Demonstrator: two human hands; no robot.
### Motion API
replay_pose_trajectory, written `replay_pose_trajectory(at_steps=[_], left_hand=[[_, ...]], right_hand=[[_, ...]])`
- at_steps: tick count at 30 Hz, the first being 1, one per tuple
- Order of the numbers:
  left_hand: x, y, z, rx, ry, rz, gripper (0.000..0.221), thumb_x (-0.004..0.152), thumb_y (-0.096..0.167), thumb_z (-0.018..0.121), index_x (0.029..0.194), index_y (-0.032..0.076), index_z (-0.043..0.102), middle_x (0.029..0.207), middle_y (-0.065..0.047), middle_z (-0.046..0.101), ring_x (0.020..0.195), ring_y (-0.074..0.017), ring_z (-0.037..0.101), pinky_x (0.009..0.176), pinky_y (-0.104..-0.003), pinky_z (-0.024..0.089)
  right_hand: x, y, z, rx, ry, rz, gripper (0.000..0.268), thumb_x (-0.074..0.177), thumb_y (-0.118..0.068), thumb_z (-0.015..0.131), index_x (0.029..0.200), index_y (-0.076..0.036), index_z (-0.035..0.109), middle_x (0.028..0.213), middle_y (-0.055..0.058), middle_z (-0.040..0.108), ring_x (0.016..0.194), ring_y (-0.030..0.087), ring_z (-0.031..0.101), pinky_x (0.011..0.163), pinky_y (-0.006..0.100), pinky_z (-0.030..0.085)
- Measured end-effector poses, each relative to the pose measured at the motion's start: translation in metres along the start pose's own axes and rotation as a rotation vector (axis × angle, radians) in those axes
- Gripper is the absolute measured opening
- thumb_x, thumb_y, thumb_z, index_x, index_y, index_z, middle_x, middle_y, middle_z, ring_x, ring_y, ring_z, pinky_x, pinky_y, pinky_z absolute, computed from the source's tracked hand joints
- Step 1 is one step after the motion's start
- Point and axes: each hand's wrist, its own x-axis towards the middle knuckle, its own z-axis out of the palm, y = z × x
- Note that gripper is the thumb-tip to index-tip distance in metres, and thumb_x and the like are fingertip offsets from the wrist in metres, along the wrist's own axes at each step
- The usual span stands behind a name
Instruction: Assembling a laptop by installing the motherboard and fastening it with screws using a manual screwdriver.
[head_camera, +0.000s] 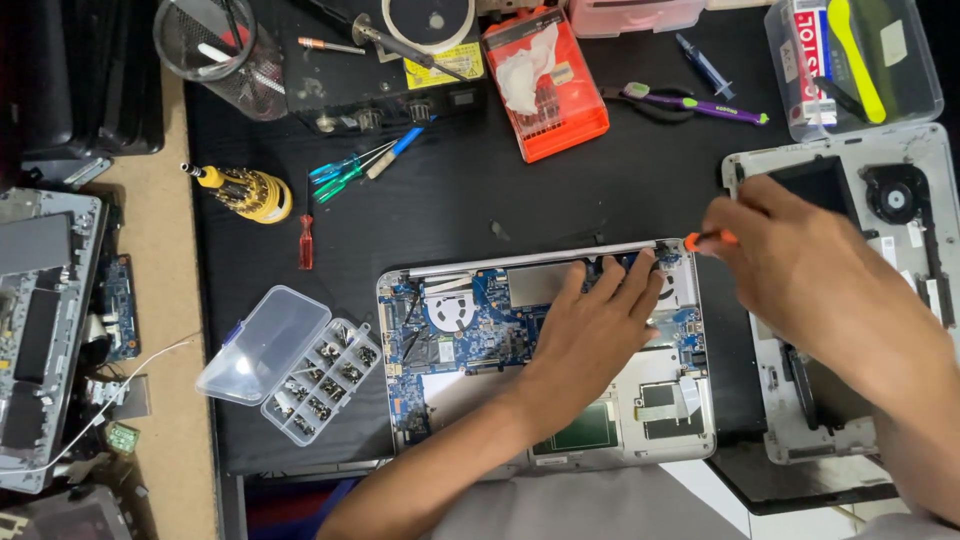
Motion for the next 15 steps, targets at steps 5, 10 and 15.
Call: replay_pose_trajectory(at_steps=[5,10,15], left_hand=[[0.001,0.002,0.006,-0.021,0.029,-0.022,0.067,0.098,0.055,0.058,0.149,0.014,0.051,0.155,-0.005,0.050,0.130,-0.0223,0.052,0.106,-0.043,0.043],[0.000,0.001,0.003,0.036,0.026,-0.007,0.065,0.099,0.057,0.055,0.149,0.016,0.051,0.156,-0.004,0.049,0.131,-0.0212,0.053,0.106,-0.042,0.043],[-0.001,0.002,0.008,0.007,0.027,-0.010,0.065,0.099,0.055,0.055,0.150,0.014,0.050,0.157,-0.005,0.048,0.132,-0.0220,0.052,0.106,-0.043,0.043]], right_hand=[[0.001,-0.002,0.007,-0.322,0.175,0.016,0.038,0.118,-0.040,0.063,0.091,-0.014,0.063,0.064,-0.001,0.057,0.052,0.026,0.062,0.045,0.037,0.044],[0.007,-0.006,-0.008,-0.097,-0.157,0.066,0.021,0.094,0.002,0.061,0.105,-0.015,0.058,0.103,0.004,0.056,0.055,0.036,0.068,0.047,0.045,0.054],[0.000,-0.011,-0.010,-0.131,-0.121,0.110,0.014,0.103,-0.028,0.062,0.107,-0.016,0.060,0.086,0.006,0.069,0.063,0.041,0.068,0.055,0.048,0.052]])
